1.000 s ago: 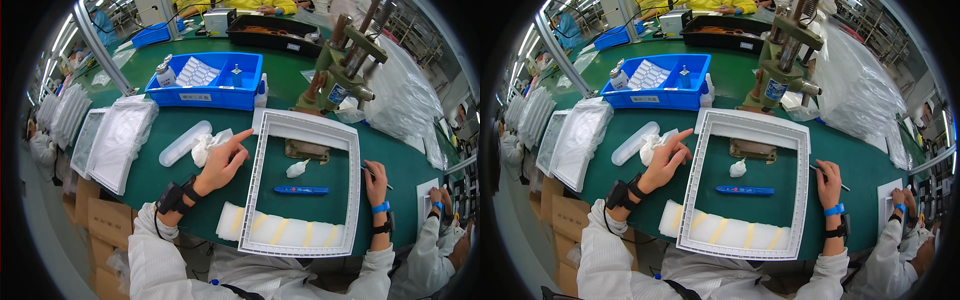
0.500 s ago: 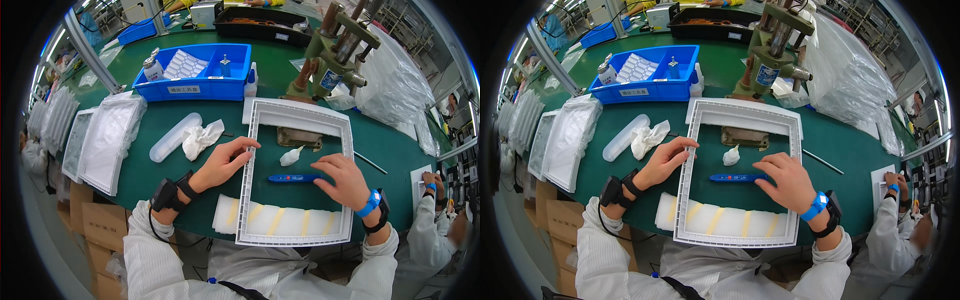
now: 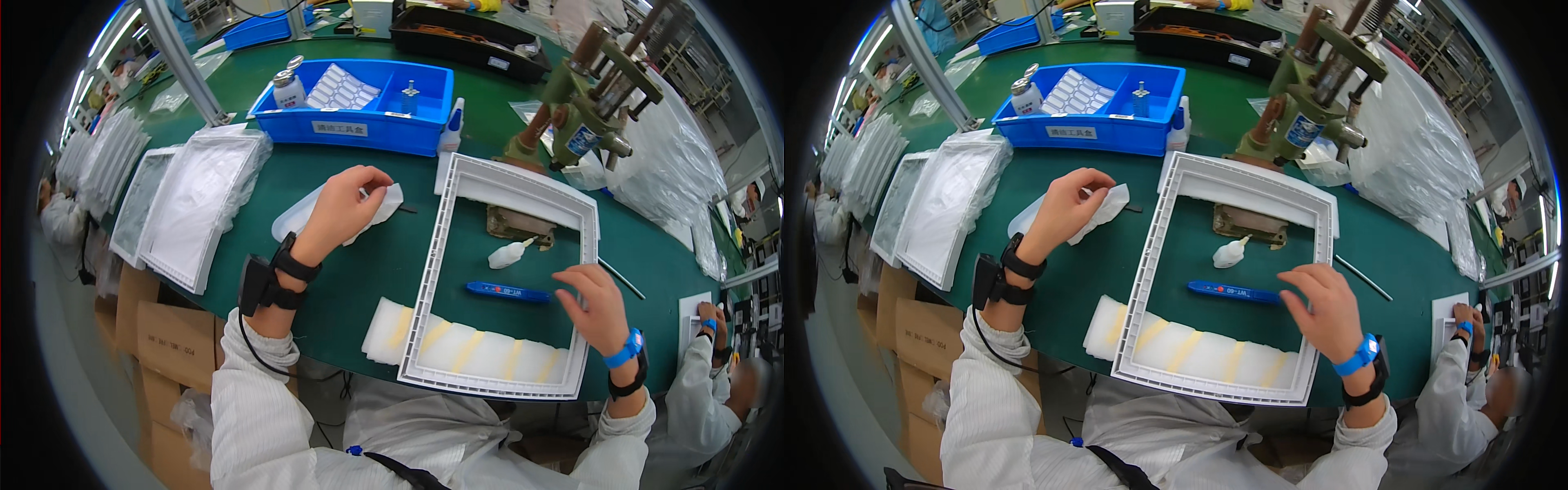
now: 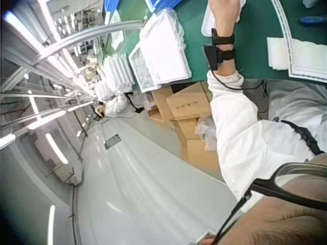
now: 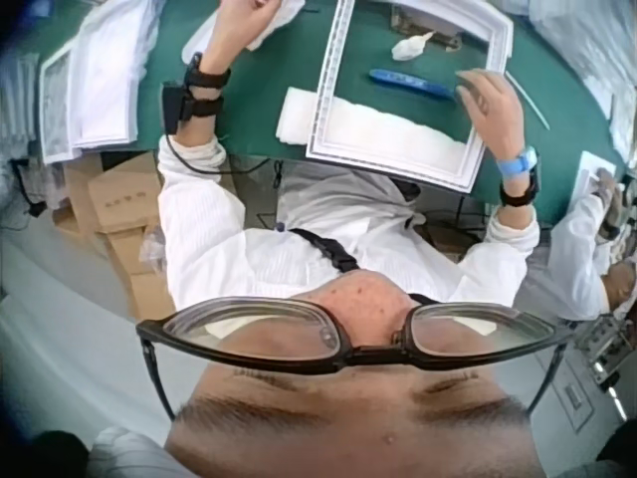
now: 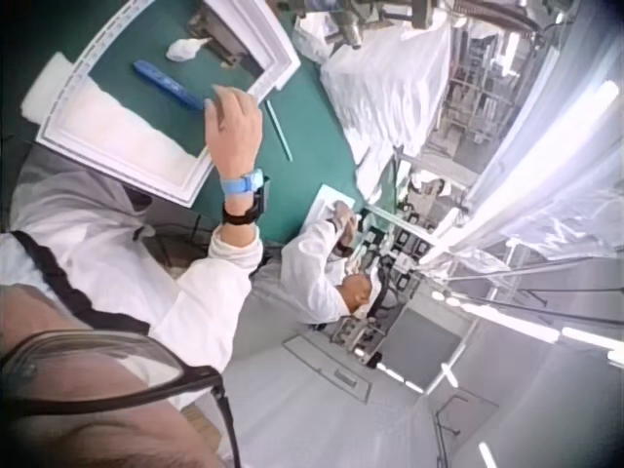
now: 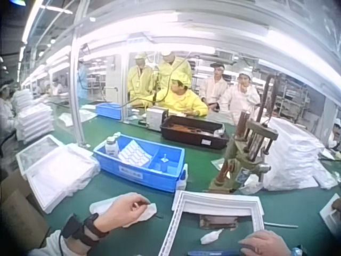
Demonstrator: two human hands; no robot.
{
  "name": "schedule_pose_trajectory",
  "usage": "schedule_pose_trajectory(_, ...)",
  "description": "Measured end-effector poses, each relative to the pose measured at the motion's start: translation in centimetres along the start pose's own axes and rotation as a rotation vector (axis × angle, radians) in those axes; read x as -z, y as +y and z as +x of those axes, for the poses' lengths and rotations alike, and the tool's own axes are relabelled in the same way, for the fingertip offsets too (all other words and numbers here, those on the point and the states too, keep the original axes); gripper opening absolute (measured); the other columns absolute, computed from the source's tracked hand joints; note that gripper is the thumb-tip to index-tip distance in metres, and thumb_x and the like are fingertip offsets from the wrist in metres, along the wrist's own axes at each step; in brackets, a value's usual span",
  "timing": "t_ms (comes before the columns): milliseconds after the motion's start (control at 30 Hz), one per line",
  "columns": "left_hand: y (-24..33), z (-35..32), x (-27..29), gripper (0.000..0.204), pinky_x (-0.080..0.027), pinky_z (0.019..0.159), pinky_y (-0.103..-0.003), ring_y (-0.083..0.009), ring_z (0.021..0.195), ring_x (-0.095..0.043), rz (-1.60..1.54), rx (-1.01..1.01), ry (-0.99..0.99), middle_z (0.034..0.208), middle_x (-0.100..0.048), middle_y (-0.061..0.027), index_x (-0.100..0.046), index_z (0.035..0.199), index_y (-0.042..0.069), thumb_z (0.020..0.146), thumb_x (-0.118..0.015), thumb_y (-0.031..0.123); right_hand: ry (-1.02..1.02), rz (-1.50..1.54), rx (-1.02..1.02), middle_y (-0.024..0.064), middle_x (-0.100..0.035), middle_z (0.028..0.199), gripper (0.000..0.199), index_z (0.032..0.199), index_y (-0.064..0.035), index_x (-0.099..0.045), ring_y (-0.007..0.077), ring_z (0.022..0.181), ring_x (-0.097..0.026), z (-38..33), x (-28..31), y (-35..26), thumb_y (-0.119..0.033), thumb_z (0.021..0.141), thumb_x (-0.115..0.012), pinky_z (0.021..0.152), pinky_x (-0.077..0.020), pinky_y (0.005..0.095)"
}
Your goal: The worker is assembling a white plastic frame using glue, small metal pins, and a manual press.
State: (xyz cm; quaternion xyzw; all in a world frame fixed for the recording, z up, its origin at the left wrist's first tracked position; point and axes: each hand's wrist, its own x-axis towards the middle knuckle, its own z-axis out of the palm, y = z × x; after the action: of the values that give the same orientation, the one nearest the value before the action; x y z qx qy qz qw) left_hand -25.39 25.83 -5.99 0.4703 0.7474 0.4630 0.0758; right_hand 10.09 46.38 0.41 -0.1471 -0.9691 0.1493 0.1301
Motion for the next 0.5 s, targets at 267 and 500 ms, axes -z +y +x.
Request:
schedule_pose_trajectory(267, -1.0, -0.6, -3.1, 0.018, -0.042, 0.091, -0.039, -0.0217, 0.1, -0.06, 0.471, -0.383, -0.051, 0.101, -0.065, -0.0035, -0.076, 0.1, 0.01, 0.082, -0.075, 0.013, 0.171, 0.084, -0.065, 0.0138, -0.068, 0.099, 0.018, 0.101, -0.0026, -0.071, 0.0322, 0.091, -0.066, -0.2, 3.0, 0.1, 0.001, 0.083, -0.069, 0.08, -0.0524, 0.0376)
schedule_pose_trajectory(500, -0.2, -0.5, -3.9, 0.008, -0.043, 0.088, -0.038, -0.0238, 0.096, -0.06, 0.482, -0.442, 0.031, 0.095, -0.065, -0.0033, -0.066, 0.088, 0.008, 0.082, -0.072, 0.007, 0.444, 0.214, -0.093, 0.0126, -0.071, 0.098, 0.016, 0.103, -0.0019, -0.072, 0.022, 0.088, -0.068, 4.3, 8.2, 1.4, -0.004, 0.091, -0.062, 0.075, -0.0505, 0.0295)
